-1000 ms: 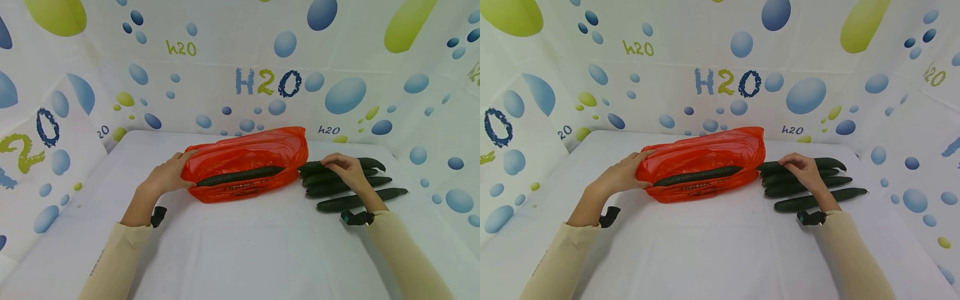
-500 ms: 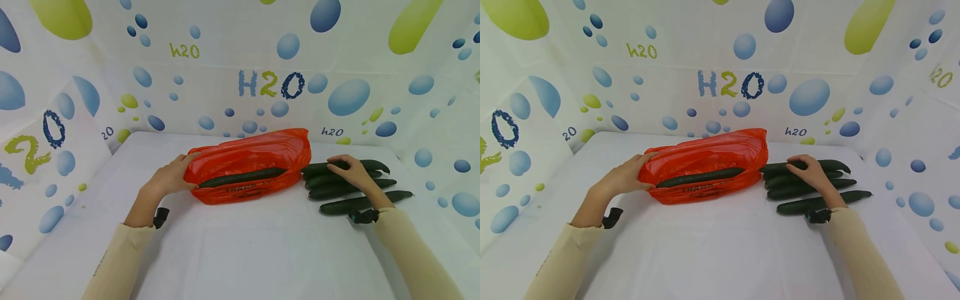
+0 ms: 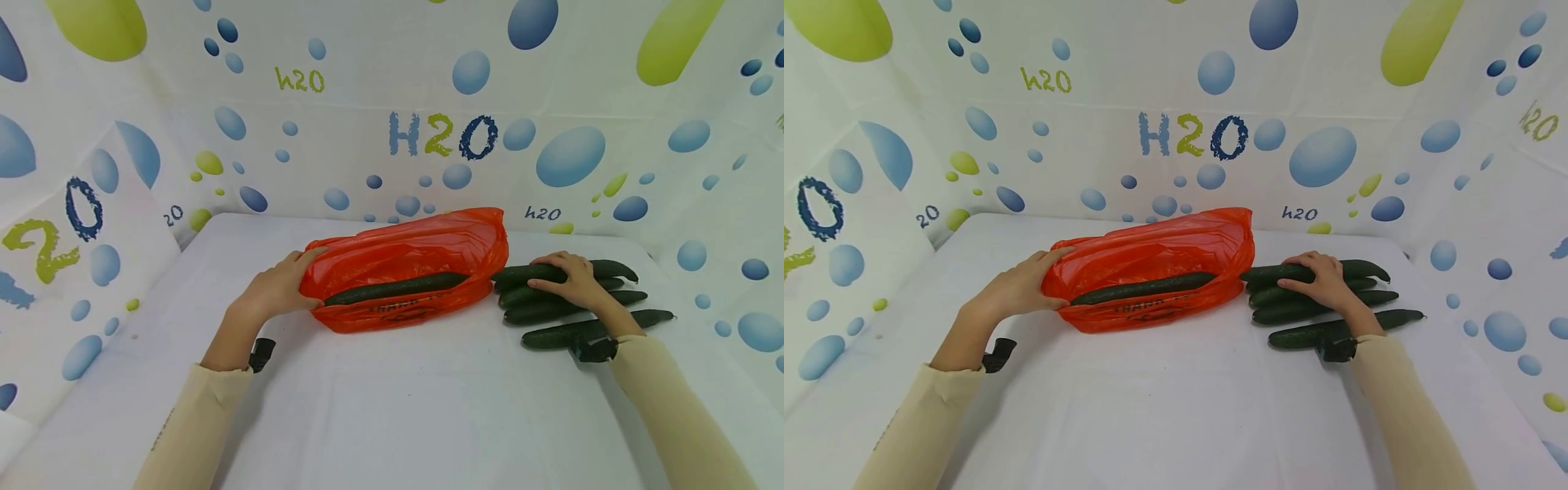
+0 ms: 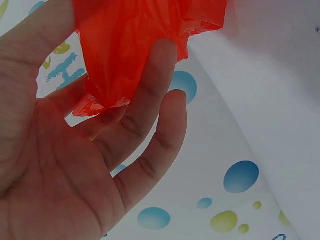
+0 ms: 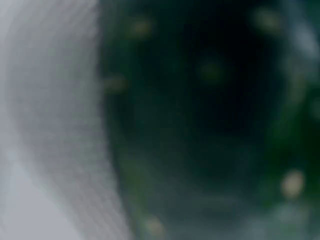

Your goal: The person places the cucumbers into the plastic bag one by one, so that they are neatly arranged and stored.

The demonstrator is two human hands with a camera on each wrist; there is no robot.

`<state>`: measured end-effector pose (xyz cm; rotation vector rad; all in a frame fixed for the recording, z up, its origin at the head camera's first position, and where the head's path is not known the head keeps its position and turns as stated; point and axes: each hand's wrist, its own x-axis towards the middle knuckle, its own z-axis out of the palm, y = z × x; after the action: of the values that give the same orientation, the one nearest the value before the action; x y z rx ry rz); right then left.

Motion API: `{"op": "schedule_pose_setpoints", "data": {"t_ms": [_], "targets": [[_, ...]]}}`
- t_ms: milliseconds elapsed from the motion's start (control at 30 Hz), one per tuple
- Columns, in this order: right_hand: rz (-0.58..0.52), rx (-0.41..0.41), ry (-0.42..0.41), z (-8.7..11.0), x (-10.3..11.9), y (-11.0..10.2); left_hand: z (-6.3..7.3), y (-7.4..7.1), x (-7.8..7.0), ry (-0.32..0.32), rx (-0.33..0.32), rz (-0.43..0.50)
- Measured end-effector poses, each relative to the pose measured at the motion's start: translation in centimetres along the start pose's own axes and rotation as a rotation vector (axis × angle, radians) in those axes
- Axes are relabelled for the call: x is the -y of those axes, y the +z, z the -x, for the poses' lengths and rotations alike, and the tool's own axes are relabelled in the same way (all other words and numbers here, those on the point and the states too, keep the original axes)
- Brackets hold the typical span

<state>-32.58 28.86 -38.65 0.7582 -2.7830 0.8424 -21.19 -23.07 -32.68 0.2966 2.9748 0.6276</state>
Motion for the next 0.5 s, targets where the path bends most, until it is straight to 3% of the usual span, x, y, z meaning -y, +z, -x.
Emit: {"op": "schedule_pose_setpoints", "data": {"t_ms": [167,500], "targets": [[-0.005,-0.055,-0.052,0.00,-0.47,0.19,-0.05,-0.02,-0.09,0.001,0.006,-0.003],[0.050,-0.036,-0.092,-0.18,-0.72,0.10,0.12,0.05,-0.03,-0.010,0.015,0.002]]}}
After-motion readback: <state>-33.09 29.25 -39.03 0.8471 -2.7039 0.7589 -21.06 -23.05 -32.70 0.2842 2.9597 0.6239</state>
